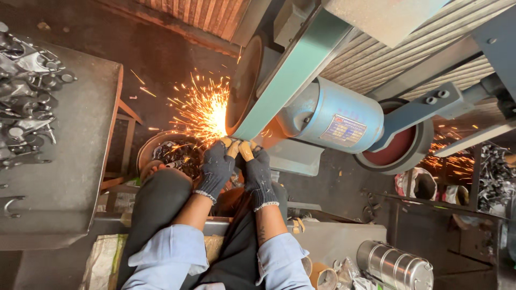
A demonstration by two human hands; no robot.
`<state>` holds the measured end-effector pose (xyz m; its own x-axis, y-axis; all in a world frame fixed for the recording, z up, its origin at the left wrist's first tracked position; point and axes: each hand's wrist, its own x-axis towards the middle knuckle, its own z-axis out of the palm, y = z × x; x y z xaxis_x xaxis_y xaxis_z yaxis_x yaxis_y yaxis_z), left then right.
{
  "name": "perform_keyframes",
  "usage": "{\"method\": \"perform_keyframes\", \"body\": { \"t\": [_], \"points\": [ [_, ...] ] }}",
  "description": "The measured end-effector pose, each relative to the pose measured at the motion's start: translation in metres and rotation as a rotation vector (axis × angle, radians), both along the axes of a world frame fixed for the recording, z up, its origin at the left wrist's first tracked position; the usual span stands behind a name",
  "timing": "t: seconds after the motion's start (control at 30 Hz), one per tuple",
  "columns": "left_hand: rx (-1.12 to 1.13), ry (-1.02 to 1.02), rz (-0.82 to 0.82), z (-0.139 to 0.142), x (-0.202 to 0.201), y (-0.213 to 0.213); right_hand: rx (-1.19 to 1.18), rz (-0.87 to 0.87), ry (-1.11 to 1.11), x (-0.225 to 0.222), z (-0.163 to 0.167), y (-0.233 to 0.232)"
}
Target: The person repeatedly picks up small metal parts from a pile and grinds them against a belt grinder, creating sparks. They hold each part with gloved hands, rotate it to grind different edges, and place the finished pieces back onto the pile.
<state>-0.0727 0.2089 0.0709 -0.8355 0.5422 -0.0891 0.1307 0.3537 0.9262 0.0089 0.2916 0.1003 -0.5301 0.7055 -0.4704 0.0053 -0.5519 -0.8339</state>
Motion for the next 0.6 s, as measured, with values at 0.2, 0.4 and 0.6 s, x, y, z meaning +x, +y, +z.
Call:
{"method": "perform_keyframes", "body": {
  "t": [0.2, 0.4, 0.6],
  "points": [
    [0.204, -0.084, -0.037, 0.010, 0.001, -0.002, 0.022, 0.035, 0.044, 0.006, -0.002, 0.004],
    [-0.022, -0.098, -0.125, 0.019, -0.002, -0.001, -0.037, 0.003, 0.066, 0.003, 0.018, -0.002],
    [0.076, -0.085, -0.106, 0.034, -0.005, -0.002, -0.052, -0.012, 0.089, 0.006, 0.020, -0.004]
  ]
}}
